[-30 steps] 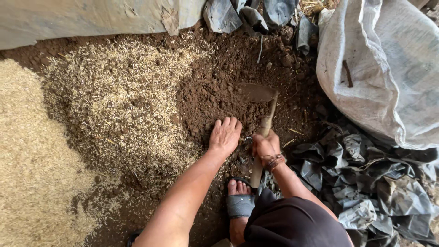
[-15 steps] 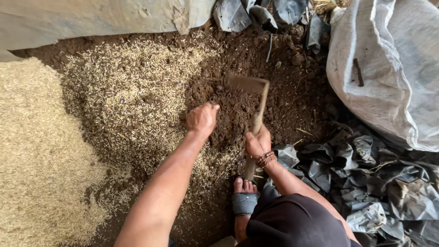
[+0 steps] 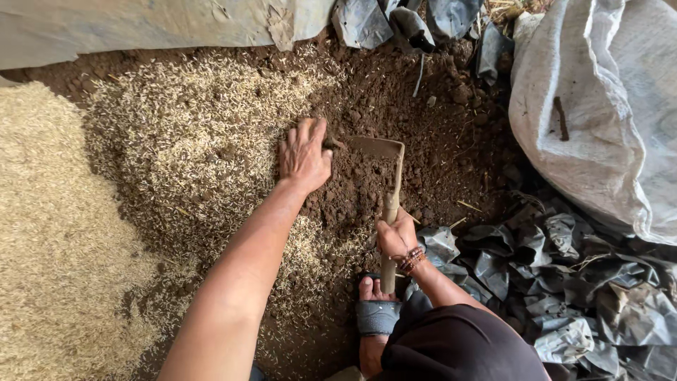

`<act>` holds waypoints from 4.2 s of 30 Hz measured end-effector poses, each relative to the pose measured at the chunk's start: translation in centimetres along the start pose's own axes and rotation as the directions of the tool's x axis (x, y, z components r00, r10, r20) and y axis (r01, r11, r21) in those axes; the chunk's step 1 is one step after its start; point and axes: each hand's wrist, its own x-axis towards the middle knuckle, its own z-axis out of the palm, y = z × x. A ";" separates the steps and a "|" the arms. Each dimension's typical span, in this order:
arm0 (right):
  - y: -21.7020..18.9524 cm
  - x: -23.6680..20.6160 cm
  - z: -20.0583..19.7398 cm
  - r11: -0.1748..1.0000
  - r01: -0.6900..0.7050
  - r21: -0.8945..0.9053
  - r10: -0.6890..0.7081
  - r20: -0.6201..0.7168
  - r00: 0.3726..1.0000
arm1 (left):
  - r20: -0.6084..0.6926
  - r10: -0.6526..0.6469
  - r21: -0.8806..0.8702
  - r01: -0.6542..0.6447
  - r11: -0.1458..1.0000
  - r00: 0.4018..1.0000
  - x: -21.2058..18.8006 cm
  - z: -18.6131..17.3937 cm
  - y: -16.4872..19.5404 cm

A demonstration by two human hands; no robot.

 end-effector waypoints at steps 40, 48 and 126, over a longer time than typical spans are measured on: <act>-6.3 -0.7 0.5 0.999 0.020 0.038 -0.011 -0.211 0.977 | 0.655 -0.631 -0.725 0.584 -0.366 0.416 -11.1 2.4 8.3; -6.7 1.8 1.2 0.854 -0.054 -0.517 -0.017 -0.131 0.991 | 0.596 -0.674 -0.729 0.647 -0.226 0.436 -11.6 4.2 7.2; -3.5 3.1 -4.3 0.990 -0.132 0.057 0.143 -0.276 0.951 | 0.212 -0.669 -0.755 0.554 0.351 0.712 -16.1 2.7 5.2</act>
